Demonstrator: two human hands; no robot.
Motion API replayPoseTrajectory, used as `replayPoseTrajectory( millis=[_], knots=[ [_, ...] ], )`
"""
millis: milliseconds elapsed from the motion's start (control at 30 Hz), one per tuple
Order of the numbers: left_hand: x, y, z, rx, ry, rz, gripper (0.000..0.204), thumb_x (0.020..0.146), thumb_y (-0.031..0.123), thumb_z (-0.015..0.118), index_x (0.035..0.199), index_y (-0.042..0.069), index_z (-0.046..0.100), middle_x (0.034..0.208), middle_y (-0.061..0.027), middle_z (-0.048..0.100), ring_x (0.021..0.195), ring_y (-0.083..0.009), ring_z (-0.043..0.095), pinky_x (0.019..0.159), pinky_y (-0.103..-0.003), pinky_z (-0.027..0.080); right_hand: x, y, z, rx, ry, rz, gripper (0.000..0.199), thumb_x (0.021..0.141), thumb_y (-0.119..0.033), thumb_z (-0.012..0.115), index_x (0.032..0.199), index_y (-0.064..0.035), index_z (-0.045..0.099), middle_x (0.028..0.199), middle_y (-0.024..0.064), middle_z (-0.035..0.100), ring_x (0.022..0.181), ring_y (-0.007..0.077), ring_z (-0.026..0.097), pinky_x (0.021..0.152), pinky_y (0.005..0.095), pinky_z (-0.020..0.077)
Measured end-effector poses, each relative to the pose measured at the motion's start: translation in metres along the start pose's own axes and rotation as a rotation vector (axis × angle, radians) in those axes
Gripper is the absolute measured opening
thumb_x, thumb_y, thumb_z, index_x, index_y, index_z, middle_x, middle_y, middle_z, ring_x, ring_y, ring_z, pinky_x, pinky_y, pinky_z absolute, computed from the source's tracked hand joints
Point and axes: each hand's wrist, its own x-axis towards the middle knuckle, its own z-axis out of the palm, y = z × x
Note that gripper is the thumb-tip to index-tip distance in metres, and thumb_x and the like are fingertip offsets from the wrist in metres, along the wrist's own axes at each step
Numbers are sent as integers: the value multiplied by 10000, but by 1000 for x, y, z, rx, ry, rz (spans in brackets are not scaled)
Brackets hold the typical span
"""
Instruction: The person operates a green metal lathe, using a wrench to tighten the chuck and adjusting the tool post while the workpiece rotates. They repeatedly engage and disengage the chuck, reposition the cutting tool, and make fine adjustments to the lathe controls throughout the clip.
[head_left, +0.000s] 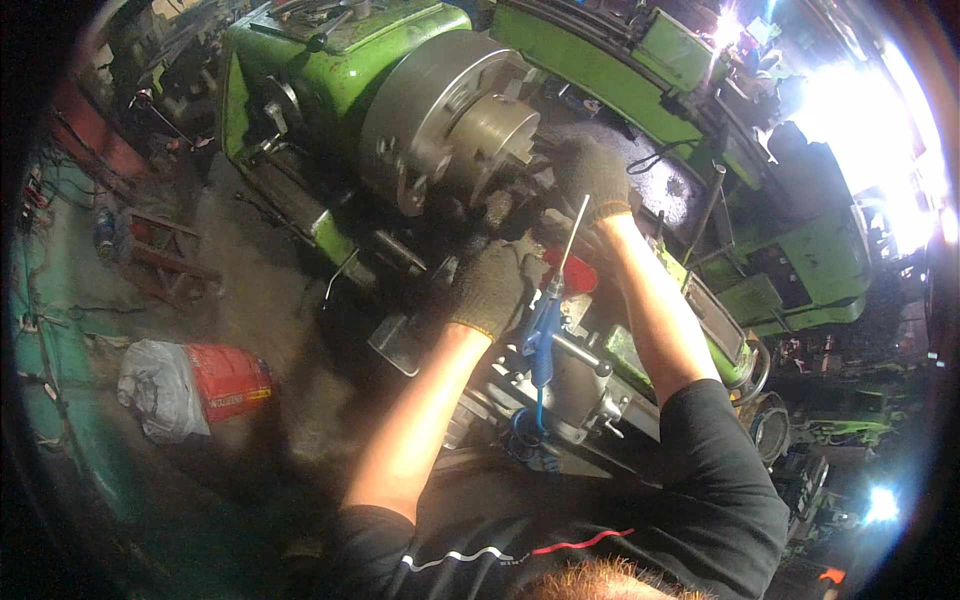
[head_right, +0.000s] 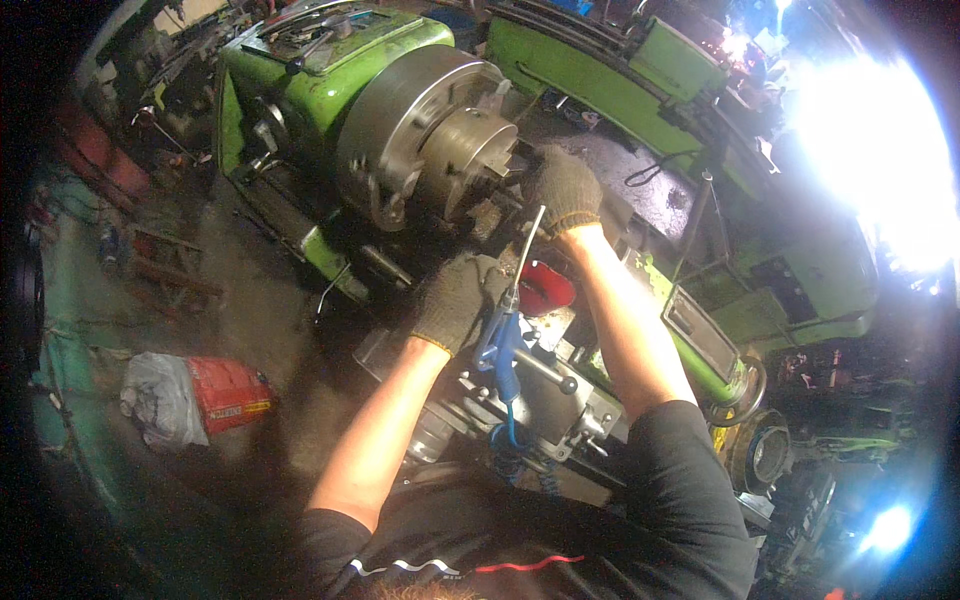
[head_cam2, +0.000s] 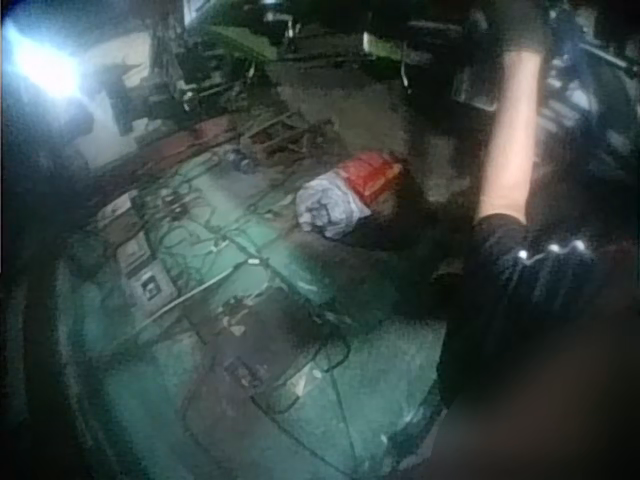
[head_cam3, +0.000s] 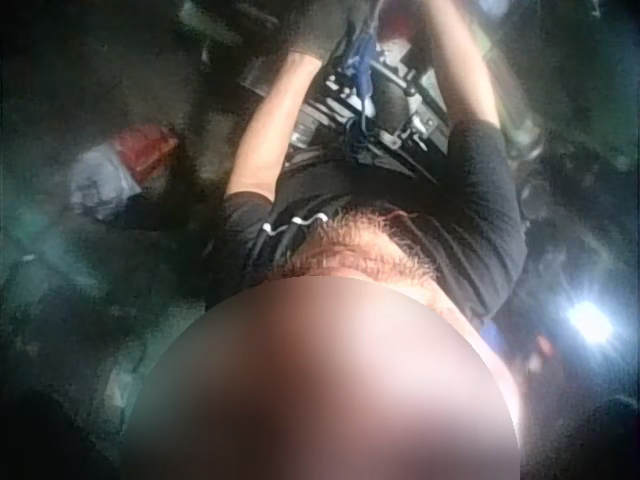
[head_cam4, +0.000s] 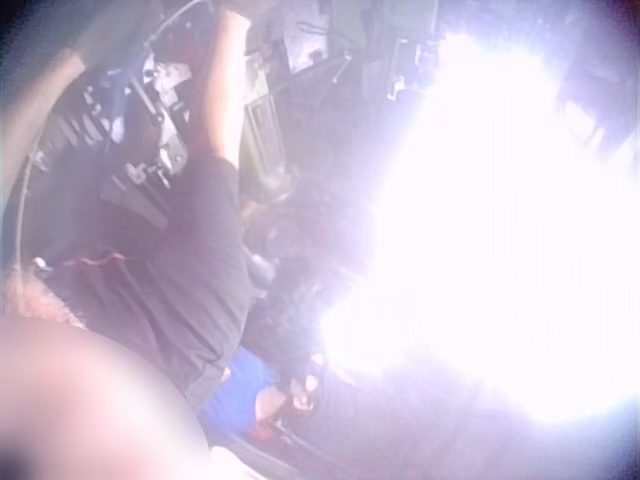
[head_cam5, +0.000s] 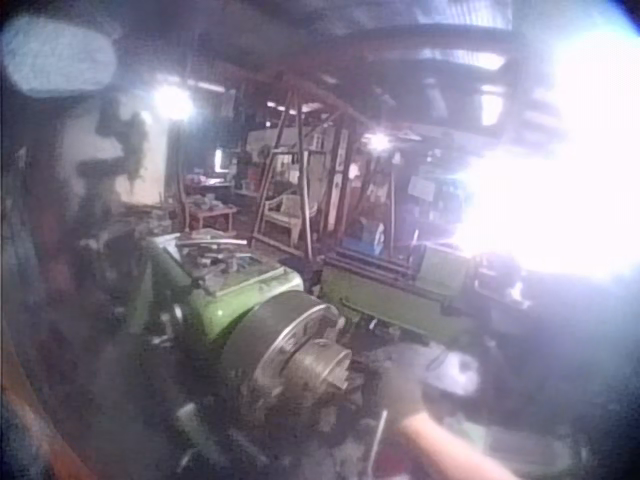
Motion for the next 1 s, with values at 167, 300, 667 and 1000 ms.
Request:
replayPoseTrajectory(
  millis=[167, 300, 667, 1000],
  knots=[
    [-1, 10, -10, -32, -6, 35, 332, 1097, 345, 608, 1122, 40, 738, 1103, -277, 744, 1104, -481, 692, 1009, -592, 530, -31, -25, -30, 10, 37, -32, 310, 959, -275, 769, 1201, -82, 790, 1059, 244, 826, 1047, 452, 808, 906, 563, 648],
    [1, 11, -12, 17, -28, 68, 335, 1098, 338, 591, 1123, 36, 734, 1106, -280, 750, 1110, -482, 693, 1018, -588, 534, -31, -27, -27, 30, 41, -8, 357, 928, -283, 800, 1239, -108, 795, 1088, 230, 824, 1045, 440, 809, 913, 553, 646],
    [1, 21, -31, -32, -15, 2, 330, 1062, 333, 631, 1099, 28, 752, 1136, -276, 765, 1116, -465, 727, 976, -570, 574, -65, -78, -56, -195, -209, -167, 176, 985, -237, 722, 1035, -124, 847, 862, 185, 805, 873, 395, 831, 726, 516, 652],
    [-77, -180, -83, -325, 341, -405, 331, 1064, 299, 709, 1250, 29, 755, 1228, -203, 779, 1203, -444, 712, 1060, -515, 556, -70, -96, -73, -65, -201, -149, 264, 936, -356, 790, 1033, -123, 868, 813, 177, 798, 764, 390, 814, 694, 531, 648]
  ],
)
